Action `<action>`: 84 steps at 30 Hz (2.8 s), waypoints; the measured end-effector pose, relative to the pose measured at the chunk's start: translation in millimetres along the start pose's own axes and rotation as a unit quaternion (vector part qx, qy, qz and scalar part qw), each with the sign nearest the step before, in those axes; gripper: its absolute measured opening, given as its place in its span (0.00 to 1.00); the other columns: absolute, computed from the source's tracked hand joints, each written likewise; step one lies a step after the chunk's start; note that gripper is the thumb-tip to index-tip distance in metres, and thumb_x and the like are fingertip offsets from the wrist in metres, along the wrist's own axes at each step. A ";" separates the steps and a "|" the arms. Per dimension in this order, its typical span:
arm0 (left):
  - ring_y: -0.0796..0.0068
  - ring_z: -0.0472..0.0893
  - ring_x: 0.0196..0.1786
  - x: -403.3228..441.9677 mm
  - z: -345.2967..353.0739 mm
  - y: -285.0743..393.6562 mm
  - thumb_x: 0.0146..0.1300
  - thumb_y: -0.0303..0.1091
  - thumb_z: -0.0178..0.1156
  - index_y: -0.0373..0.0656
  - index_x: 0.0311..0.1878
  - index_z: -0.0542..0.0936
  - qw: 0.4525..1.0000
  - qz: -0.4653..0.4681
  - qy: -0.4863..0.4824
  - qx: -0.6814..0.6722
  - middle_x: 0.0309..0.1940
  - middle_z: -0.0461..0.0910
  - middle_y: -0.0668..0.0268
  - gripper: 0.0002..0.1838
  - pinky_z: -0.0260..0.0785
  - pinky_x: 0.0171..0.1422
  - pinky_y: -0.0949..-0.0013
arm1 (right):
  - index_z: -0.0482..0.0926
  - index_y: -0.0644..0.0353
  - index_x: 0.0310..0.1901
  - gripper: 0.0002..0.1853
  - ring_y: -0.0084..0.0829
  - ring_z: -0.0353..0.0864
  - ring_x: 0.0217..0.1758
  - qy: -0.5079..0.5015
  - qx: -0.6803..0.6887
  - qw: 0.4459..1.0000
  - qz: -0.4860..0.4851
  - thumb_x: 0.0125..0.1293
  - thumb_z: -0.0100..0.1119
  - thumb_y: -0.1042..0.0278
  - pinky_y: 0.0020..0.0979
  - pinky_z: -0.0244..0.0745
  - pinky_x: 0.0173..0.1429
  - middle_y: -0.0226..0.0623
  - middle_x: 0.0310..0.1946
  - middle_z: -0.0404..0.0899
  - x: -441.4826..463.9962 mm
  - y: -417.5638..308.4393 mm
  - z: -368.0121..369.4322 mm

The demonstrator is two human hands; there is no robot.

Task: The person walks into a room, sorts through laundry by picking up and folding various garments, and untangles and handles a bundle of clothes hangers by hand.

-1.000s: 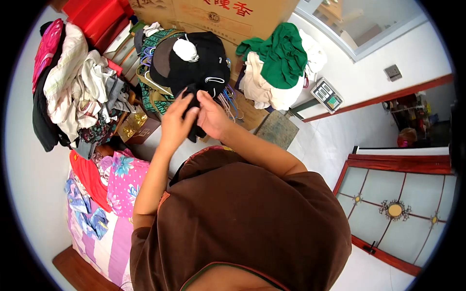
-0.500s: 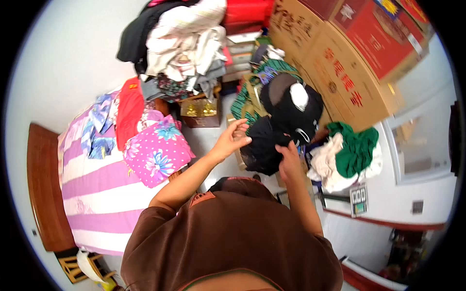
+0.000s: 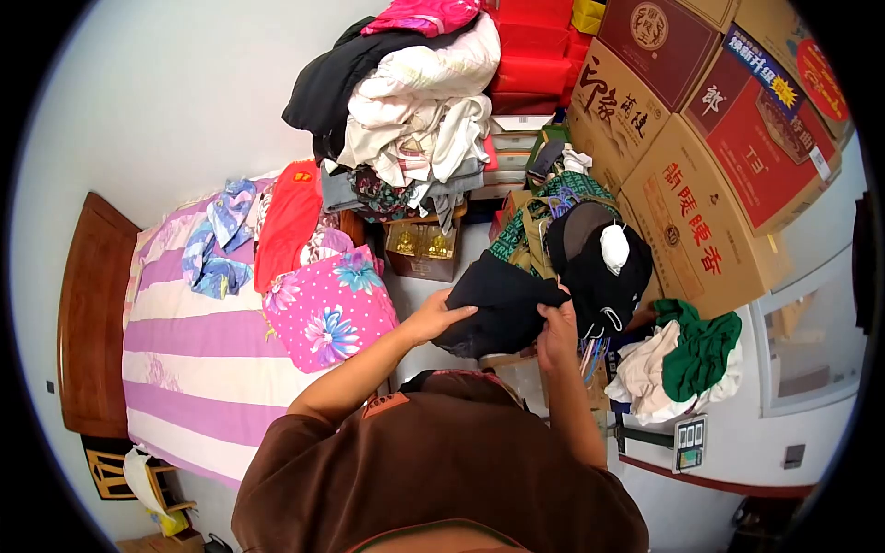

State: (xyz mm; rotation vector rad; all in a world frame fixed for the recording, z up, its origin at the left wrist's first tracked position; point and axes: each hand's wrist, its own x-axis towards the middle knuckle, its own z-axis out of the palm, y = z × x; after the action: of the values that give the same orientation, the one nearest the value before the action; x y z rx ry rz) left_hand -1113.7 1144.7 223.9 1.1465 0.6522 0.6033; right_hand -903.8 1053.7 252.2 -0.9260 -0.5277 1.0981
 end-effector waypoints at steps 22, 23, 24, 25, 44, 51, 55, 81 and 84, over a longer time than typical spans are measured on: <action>0.66 0.80 0.49 255.7 -94.0 218.6 0.66 0.42 0.59 0.33 0.60 0.70 0.962 0.180 0.205 0.000 0.50 0.79 0.56 0.26 0.74 0.54 0.62 | 0.74 0.60 0.51 0.11 0.20 0.78 0.37 0.140 -0.074 0.984 0.077 0.70 0.52 0.68 0.20 0.71 0.43 0.34 0.40 0.81 103.0 4.5 -82.0; 0.65 0.79 0.51 273.3 -96.6 251.2 0.64 0.45 0.60 0.31 0.60 0.70 0.957 0.218 0.193 -0.024 0.51 0.78 0.54 0.30 0.72 0.56 0.62 | 0.74 0.59 0.52 0.11 0.20 0.78 0.38 0.155 -0.076 0.983 0.060 0.70 0.52 0.68 0.20 0.71 0.43 0.33 0.40 0.81 101.1 7.7 -91.5; 0.65 0.80 0.50 291.9 -102.3 282.1 0.64 0.45 0.60 0.29 0.59 0.70 0.939 0.280 0.198 -0.016 0.50 0.78 0.54 0.30 0.73 0.55 0.63 | 0.74 0.59 0.52 0.12 0.20 0.78 0.38 0.180 -0.082 0.979 0.043 0.70 0.51 0.67 0.20 0.71 0.43 0.33 0.40 0.81 98.3 7.9 -95.5; 0.63 0.80 0.50 331.7 -139.1 308.2 0.65 0.46 0.59 0.30 0.58 0.71 0.933 0.303 0.192 -0.015 0.50 0.79 0.54 0.29 0.73 0.57 0.61 | 0.74 0.59 0.52 0.12 0.20 0.78 0.39 0.209 -0.083 0.974 0.030 0.70 0.51 0.66 0.21 0.71 0.43 0.33 0.40 0.81 95.6 9.8 -99.6; 0.58 0.65 0.67 496.0 -213.4 197.0 0.60 0.39 0.65 0.29 0.68 0.61 0.802 0.421 0.259 0.336 0.65 0.64 0.45 0.39 0.56 0.70 0.64 | 0.67 0.56 0.63 0.33 0.52 0.65 0.64 0.463 -0.649 0.581 -0.160 0.54 0.67 0.70 0.42 0.62 0.66 0.54 0.63 0.62 149.4 14.1 -59.0; 0.73 0.75 0.53 403.3 -141.7 38.1 0.66 0.31 0.59 0.36 0.58 0.75 0.964 0.143 0.015 0.226 0.51 0.78 0.62 0.19 0.64 0.61 0.72 | 0.63 0.51 0.68 0.43 0.53 0.64 0.64 0.437 -0.699 0.546 -0.150 0.47 0.71 0.70 0.47 0.62 0.65 0.52 0.61 0.66 188.3 -5.2 -120.2; 0.78 0.77 0.47 364.6 -108.2 -14.6 0.67 0.30 0.58 0.37 0.54 0.77 0.978 0.039 -0.119 0.168 0.45 0.81 0.65 0.15 0.67 0.54 0.75 | 0.69 0.51 0.61 0.37 0.48 0.71 0.56 0.424 -0.670 0.591 -0.147 0.44 0.70 0.71 0.45 0.67 0.59 0.44 0.50 0.73 196.3 -9.3 -140.0; 0.58 0.64 0.69 386.5 73.4 -15.8 0.46 0.18 0.58 0.57 0.64 0.70 0.527 0.525 -0.398 0.537 0.66 0.67 0.63 0.38 0.56 0.71 0.53 | 0.65 0.49 0.65 0.37 0.54 0.74 0.56 0.288 -0.618 0.730 -0.049 0.50 0.66 0.68 0.45 0.72 0.58 0.50 0.54 0.72 105.8 104.9 -70.1; 0.60 0.70 0.63 388.7 81.9 -14.7 0.48 0.21 0.57 0.54 0.60 0.75 0.551 0.518 -0.385 0.530 0.59 0.73 0.64 0.31 0.58 0.70 0.54 | 0.66 0.49 0.64 0.38 0.51 0.74 0.54 0.286 -0.654 0.695 -0.088 0.48 0.66 0.70 0.44 0.73 0.56 0.47 0.53 0.71 104.1 102.5 -68.1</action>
State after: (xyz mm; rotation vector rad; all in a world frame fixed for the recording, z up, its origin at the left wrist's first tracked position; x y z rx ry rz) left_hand -791.6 1371.7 171.1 2.7855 -0.7337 0.5300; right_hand -864.1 1140.0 122.0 -2.3016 -0.8370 0.0151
